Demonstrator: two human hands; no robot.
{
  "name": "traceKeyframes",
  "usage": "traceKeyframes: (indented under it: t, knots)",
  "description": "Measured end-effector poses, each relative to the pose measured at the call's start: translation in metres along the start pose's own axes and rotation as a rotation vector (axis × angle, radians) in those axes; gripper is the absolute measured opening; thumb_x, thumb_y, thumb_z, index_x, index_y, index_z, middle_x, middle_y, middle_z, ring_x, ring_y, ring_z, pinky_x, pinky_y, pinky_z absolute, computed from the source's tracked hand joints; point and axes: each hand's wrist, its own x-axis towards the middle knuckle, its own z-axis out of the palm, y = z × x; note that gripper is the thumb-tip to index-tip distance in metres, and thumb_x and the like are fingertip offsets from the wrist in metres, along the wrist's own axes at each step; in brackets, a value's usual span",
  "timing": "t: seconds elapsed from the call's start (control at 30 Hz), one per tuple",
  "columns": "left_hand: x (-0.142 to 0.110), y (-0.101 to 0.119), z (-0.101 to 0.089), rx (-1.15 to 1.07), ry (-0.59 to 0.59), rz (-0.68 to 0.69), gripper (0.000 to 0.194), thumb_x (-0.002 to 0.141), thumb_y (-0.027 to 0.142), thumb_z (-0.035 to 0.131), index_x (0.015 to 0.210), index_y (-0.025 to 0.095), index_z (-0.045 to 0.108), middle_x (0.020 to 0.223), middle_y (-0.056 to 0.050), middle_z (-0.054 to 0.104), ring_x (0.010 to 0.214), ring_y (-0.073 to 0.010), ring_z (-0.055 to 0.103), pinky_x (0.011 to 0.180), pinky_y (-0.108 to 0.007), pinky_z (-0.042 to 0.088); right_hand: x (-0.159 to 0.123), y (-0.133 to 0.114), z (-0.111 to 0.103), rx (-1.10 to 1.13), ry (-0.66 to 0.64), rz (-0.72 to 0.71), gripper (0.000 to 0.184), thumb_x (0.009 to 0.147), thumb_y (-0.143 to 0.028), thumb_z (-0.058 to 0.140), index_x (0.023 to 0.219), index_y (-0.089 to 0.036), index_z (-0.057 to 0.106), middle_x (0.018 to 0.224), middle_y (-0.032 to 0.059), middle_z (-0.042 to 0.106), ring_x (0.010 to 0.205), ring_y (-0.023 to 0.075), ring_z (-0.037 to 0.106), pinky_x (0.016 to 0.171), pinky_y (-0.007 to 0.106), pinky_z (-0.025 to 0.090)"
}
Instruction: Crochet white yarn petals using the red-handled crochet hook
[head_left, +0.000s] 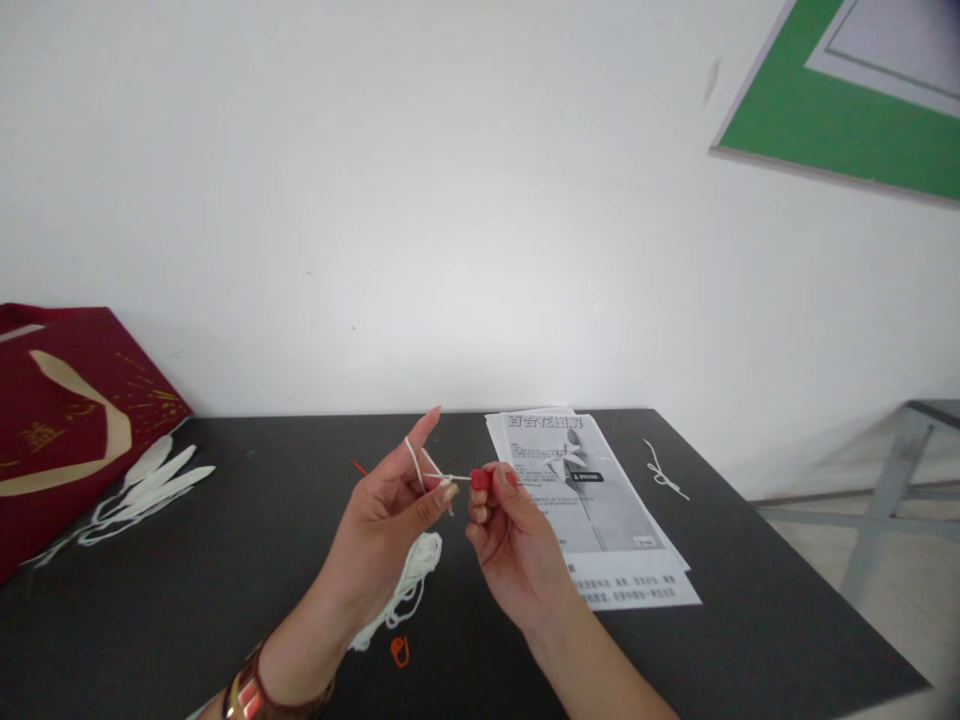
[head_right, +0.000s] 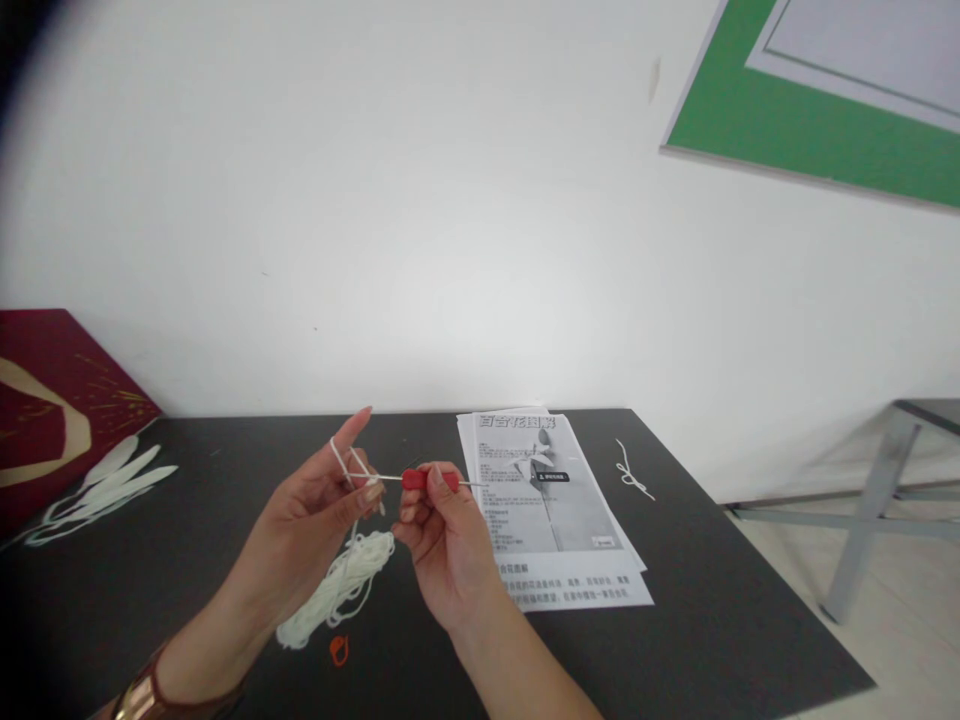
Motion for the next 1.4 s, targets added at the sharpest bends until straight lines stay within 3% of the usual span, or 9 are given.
traceKeyframes:
  t: [0.27,0.73,0.87,0.97,1.03,1.2,1.4]
  knots:
    - [-0.002,-0.001,-0.002,-0.107,-0.071,-0.005,0.064,0.077,0.014,0.076,0.133,0.039,0.058,0.074,0.004,0.052,0.069,-0.0082,0.049,0.068,-0.02,0.044,-0.006,0.001,0.004,0.018,-0.015,0.002,0.025,0.07,-0.027,0.086,0.084,-0.016,0.069,0.067,-0.0012,0.072,0.053,0.0069,0.063,0.052,0.017,0.061]
    - [-0.006,0.007,0.005,0.017,-0.009,-0.033,0.058,0.076,0.018,0.077,0.13,0.037,0.061,0.074,0.004,0.058,0.068,-0.0078,0.052,0.066,-0.018,0.043,-0.006,-0.004,0.004,-0.028,0.011,-0.052,0.028,0.07,-0.03,0.086,0.087,-0.017,0.069,0.069,-0.0025,0.07,0.054,0.0064,0.058,0.046,0.015,0.058]
    - [-0.001,0.008,0.0,0.036,0.012,-0.044,0.044,0.074,0.021,0.08,0.115,0.032,0.072,0.076,0.001,0.064,0.072,-0.009,0.056,0.069,-0.02,0.045,-0.006,-0.005,0.004,-0.005,0.009,-0.02,0.027,0.07,-0.029,0.086,0.087,-0.016,0.069,0.067,-0.0036,0.068,0.054,0.0067,0.058,0.045,0.016,0.058]
    - [0.001,0.01,-0.005,0.06,-0.011,-0.06,0.032,0.071,0.023,0.081,0.103,0.028,0.078,0.068,0.002,0.062,0.06,-0.0067,0.051,0.056,-0.018,0.04,-0.004,-0.005,0.003,0.009,0.005,0.01,0.025,0.072,-0.029,0.084,0.086,-0.015,0.069,0.064,-0.0043,0.066,0.052,0.0063,0.056,0.044,0.017,0.058]
    - [0.002,0.01,-0.005,0.094,-0.027,-0.056,0.035,0.072,0.022,0.081,0.106,0.028,0.077,0.065,0.003,0.06,0.055,-0.0059,0.047,0.05,-0.017,0.036,-0.002,-0.005,0.001,0.0,0.007,0.015,0.025,0.073,-0.03,0.083,0.086,-0.014,0.069,0.066,-0.0038,0.066,0.052,0.0066,0.056,0.045,0.017,0.058]
    - [-0.001,0.006,0.001,0.171,-0.045,0.012,0.048,0.076,0.02,0.077,0.122,0.03,0.069,0.069,0.003,0.06,0.056,-0.0082,0.052,0.052,-0.02,0.044,-0.002,0.001,-0.002,-0.017,0.027,-0.039,0.025,0.074,-0.033,0.082,0.09,-0.017,0.069,0.076,-0.0018,0.072,0.063,0.0101,0.064,0.053,0.02,0.059]
    - [-0.007,0.0,0.01,0.208,0.03,0.124,0.054,0.077,0.018,0.075,0.128,0.033,0.063,0.073,0.003,0.061,0.064,-0.0116,0.058,0.058,-0.022,0.052,-0.008,0.005,0.005,-0.135,0.017,-0.091,0.022,0.072,-0.029,0.083,0.089,-0.018,0.072,0.078,-0.0008,0.072,0.068,0.013,0.067,0.055,0.022,0.058]
